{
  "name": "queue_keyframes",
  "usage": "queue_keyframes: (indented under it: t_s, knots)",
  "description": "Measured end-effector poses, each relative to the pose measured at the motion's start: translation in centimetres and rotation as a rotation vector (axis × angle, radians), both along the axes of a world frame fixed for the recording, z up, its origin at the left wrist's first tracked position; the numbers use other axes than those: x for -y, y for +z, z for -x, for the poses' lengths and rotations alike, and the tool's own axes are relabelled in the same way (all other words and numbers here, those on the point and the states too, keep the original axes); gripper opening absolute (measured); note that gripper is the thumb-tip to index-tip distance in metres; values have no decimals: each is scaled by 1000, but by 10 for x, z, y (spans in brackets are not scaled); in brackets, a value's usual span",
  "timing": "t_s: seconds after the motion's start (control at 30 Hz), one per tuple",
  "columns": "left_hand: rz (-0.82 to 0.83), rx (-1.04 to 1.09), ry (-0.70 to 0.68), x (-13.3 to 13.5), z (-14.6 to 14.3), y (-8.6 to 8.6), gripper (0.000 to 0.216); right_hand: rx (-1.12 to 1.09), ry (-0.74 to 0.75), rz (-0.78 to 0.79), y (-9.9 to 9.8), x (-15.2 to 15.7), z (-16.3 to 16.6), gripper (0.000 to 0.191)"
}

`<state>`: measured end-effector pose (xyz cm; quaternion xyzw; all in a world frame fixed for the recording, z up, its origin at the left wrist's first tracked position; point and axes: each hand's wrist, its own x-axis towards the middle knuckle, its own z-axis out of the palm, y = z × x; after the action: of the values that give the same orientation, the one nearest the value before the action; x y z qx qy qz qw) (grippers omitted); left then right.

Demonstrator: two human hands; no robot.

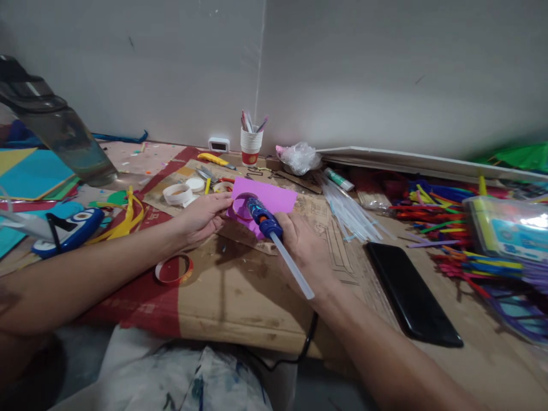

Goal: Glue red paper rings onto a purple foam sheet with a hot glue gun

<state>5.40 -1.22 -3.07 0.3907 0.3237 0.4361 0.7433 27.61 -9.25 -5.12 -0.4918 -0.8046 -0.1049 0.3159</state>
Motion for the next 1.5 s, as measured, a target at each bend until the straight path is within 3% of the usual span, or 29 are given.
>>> queue_keyframes:
  t_s: [0.37,0.6,0.73,0.97,1.2,1.5]
  knots:
    - [-2,-18,32,-1,0,-1,24,57,-17,-42,3,0,0,31]
    - [-57,-37,48,-2,-1,-1,20,142,33,-109,2,1,2,35]
    - [-152,34,101,-3,1,0,16,184,65,-169,4,1,4,37]
    - [-145,145,64,0,1,1,15,309,81,-257,12,4,4,38]
    - [-187,55,113,-1,3,-1,45,345,101,-285,14,5,5,35]
    - [-206,50,130,3,4,3,43,332,119,-262,12,6,3,40]
